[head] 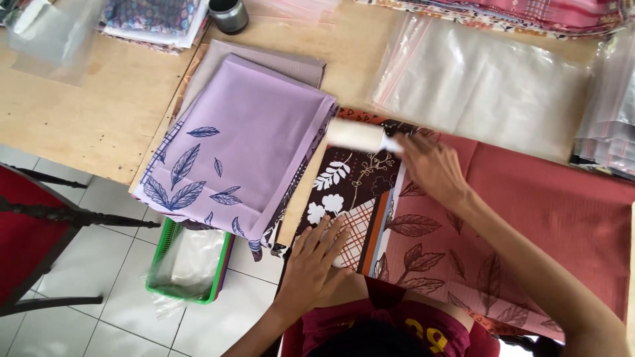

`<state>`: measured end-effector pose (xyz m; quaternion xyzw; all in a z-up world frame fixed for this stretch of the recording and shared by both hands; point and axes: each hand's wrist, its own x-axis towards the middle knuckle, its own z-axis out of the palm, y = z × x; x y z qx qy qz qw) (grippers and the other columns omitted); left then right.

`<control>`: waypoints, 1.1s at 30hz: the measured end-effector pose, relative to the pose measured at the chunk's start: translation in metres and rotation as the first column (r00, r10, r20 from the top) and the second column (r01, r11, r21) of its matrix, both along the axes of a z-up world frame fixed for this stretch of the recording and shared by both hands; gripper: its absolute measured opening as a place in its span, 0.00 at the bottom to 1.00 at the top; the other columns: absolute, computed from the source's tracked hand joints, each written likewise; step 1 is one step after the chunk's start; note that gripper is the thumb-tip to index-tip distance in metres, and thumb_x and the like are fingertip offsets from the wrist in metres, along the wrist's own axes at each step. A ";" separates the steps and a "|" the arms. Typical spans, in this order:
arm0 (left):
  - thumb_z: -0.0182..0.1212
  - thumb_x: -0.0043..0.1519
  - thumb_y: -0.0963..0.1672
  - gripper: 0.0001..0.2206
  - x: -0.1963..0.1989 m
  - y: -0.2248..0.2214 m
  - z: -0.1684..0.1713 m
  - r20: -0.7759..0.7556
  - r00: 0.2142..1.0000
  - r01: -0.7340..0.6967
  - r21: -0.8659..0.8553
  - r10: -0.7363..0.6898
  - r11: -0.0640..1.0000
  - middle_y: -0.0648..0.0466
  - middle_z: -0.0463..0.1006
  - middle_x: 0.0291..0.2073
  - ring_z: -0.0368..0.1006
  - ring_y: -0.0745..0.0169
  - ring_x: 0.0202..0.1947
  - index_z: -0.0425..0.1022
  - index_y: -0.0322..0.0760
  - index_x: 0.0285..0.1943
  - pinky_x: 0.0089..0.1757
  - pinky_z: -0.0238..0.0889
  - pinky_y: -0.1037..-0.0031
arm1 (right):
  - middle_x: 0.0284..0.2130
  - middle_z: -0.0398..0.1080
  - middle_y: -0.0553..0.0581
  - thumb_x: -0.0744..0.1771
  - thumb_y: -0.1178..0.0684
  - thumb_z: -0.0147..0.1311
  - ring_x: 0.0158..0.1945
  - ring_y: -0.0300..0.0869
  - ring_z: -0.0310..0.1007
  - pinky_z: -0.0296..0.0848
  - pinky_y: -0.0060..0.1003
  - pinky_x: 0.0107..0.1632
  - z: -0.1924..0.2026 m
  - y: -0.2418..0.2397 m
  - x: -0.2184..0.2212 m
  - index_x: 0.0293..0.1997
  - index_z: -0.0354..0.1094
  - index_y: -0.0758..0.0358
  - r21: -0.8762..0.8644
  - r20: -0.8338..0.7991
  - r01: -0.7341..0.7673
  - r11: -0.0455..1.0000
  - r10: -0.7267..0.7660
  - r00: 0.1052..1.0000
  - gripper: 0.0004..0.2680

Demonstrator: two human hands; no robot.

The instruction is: Using a lint roller to clean a piece of fabric before folding it neatly on a table.

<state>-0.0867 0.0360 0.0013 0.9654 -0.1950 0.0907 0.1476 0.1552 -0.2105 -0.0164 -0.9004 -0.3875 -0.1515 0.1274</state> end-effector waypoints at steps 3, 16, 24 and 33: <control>0.47 0.70 0.55 0.29 -0.001 -0.002 -0.001 0.001 1.000 -0.016 -0.029 0.016 0.999 0.52 0.53 0.78 0.48 0.51 0.77 0.54 0.43 0.79 0.68 0.46 0.54 | 0.35 0.75 0.62 0.74 0.55 0.45 0.19 0.41 0.72 0.75 0.32 0.16 -0.008 0.002 0.027 0.62 0.64 0.62 0.013 0.004 0.057 0.998 -0.057 0.998 0.09; 0.45 0.72 0.46 0.15 0.018 0.017 -0.038 -0.146 0.984 -0.175 -0.646 0.106 0.743 0.55 0.81 0.49 0.78 0.54 0.52 0.75 0.40 0.36 0.50 0.71 0.64 | 0.37 0.72 0.68 0.73 0.56 0.44 0.31 0.64 0.78 0.76 0.59 0.31 0.026 -0.006 0.004 0.62 0.59 0.61 0.142 -0.204 0.142 0.980 -0.111 0.973 0.10; 0.51 0.70 0.41 0.07 0.129 0.033 0.017 0.134 0.987 0.055 -0.807 0.092 0.588 0.52 0.74 0.24 0.71 0.60 0.27 0.69 0.37 0.38 0.35 0.66 0.71 | 0.38 0.72 0.62 0.71 0.52 0.46 0.36 0.60 0.79 0.76 0.53 0.33 0.002 -0.008 -0.038 0.61 0.62 0.57 0.011 -0.150 0.114 0.993 -0.111 0.982 0.11; 0.44 0.72 0.49 0.17 0.281 -0.003 -0.008 -0.469 0.812 0.017 -0.576 -0.347 0.818 0.46 0.79 0.35 0.75 0.50 0.38 0.75 0.35 0.52 0.44 0.65 0.59 | 0.37 0.71 0.59 0.71 0.51 0.45 0.40 0.53 0.78 0.74 0.45 0.38 -0.039 -0.009 -0.079 0.61 0.67 0.56 -0.135 0.028 0.072 0.988 -0.069 0.997 0.12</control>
